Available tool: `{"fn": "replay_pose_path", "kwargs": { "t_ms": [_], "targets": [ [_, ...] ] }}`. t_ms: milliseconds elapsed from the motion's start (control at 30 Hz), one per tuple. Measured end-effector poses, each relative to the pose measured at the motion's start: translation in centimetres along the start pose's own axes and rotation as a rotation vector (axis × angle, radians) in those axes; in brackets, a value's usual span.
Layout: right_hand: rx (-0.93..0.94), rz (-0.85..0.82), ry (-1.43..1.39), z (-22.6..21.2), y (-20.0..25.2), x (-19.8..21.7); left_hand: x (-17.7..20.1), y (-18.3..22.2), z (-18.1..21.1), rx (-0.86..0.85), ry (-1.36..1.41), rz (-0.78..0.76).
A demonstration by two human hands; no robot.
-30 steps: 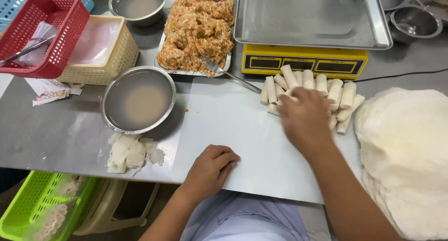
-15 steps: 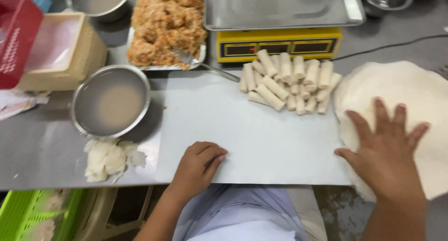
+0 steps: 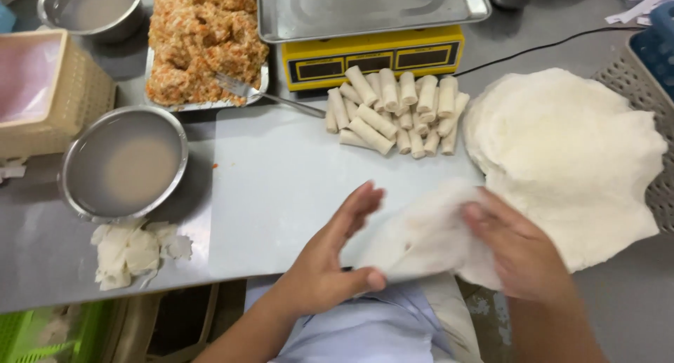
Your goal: The person is manually wrapping spring rolls by portioning filling onto wrappers and rolling them up.
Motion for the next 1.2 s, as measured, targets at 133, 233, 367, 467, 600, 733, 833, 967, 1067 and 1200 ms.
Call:
{"fn": "replay_pose_path", "kwargs": {
  "t_ms": [133,233,367,467,600,733,833,967,1067,1200],
  "targets": [
    [0.019,-0.555,-0.337,-0.9,-0.8,-7.8,0.7,-2.6,-2.5,0.369,0.407,0.112],
    [0.589,-0.693,-0.069,-4.6,-1.1,-10.0,6.0,-4.1,-4.1,0.214,0.309,0.328],
    [1.188,-0.393,0.052,-8.7,0.4,-12.3,11.8,-1.9,2.0,-0.303,-0.235,0.553],
    [1.535,-0.432,-0.055,-8.1,2.9,-15.0,12.8,1.3,1.1,-0.537,-0.594,0.62],
    [1.713,-0.53,0.118,-2.0,1.4,-17.8,12.4,5.9,-4.4,-0.52,-0.806,0.479],
    [1.892,-0.596,0.36,1.1,0.2,-18.9,10.9,8.3,-5.9,-0.499,-0.926,0.189],
    [1.442,-0.579,0.461,-5.2,0.8,-22.0,9.4,5.1,-5.7,-0.445,-0.912,0.274],
    [1.621,-0.259,0.772,-7.7,-5.4,-30.5,6.9,-3.0,-5.5,0.159,-1.124,0.028],
    [1.689,-0.028,0.858,-7.3,-9.4,-34.8,6.0,-3.1,-5.9,0.262,-1.233,-0.052],
    [1.704,-0.024,0.742,-10.9,-5.1,-31.0,5.7,-1.2,-4.6,0.274,-1.186,-0.084]
  ]
}}
Point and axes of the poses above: each hand's wrist, its own y-axis away from the middle knuckle, its own x-axis out of the back of the hand, z = x × y, the point moved 4 cm from there along -y, towards the middle knuckle, and after that the axes turned 10 degrees about z, right-handed, at the moved point
